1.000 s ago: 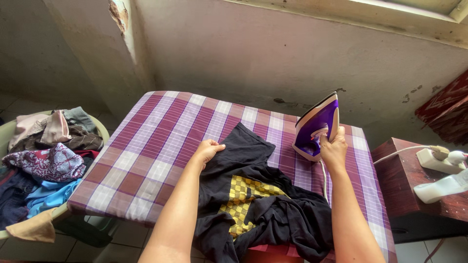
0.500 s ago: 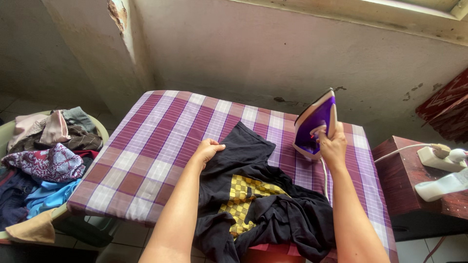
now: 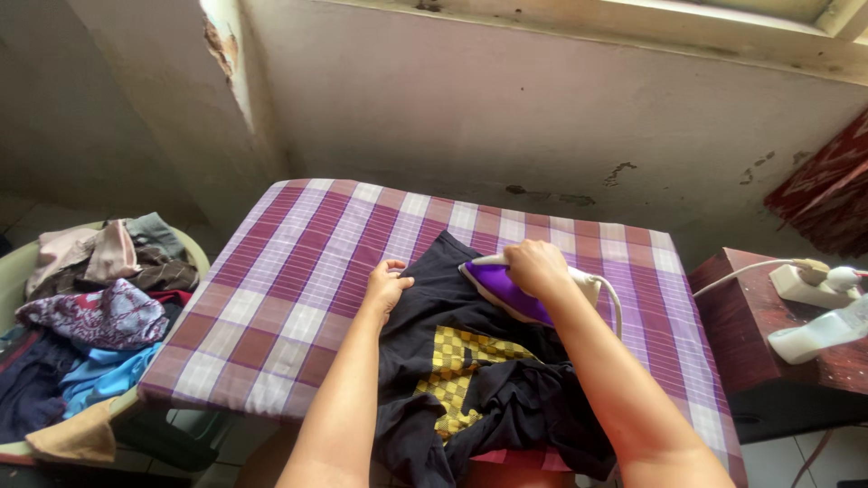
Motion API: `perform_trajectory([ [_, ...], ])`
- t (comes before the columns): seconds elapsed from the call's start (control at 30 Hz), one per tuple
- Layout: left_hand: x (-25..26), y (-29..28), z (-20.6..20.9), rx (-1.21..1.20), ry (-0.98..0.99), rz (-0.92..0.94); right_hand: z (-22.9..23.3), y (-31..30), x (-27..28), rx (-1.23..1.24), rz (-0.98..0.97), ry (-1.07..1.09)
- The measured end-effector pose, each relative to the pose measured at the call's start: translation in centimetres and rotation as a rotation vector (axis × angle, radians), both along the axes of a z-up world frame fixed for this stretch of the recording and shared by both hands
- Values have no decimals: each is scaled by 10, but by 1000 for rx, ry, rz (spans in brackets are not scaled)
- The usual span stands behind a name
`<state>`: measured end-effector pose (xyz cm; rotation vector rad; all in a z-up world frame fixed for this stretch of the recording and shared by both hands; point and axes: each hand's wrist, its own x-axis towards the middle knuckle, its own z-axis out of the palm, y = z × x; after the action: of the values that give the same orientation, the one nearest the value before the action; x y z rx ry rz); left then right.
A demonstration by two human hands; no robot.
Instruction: The person irons a black t-shirt with a yellow graphic on a small table covered with a checkered cloth. They spray the shirt with water, smooth it out, and use a purple iron to press the fabric. The person flips the shirt to iron both sides and folds it neatly at the end.
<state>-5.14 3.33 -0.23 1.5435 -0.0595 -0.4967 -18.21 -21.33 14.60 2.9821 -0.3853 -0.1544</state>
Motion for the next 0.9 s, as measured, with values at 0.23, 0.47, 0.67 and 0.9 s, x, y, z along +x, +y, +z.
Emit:
perform_trajectory([
  [0.23,-20,25,15,359,-100,-55,12,6,27,67,67,110],
  [0.47,-63,63,3,353,-389,192,4,75,61,-33,339,117],
  [0.67,-79,63,12,355,-469,251,-30,108,98,-9,205,-99],
  [0.9,-78,66,14,320,-443,253,-10,73,103,-70,61,-10],
])
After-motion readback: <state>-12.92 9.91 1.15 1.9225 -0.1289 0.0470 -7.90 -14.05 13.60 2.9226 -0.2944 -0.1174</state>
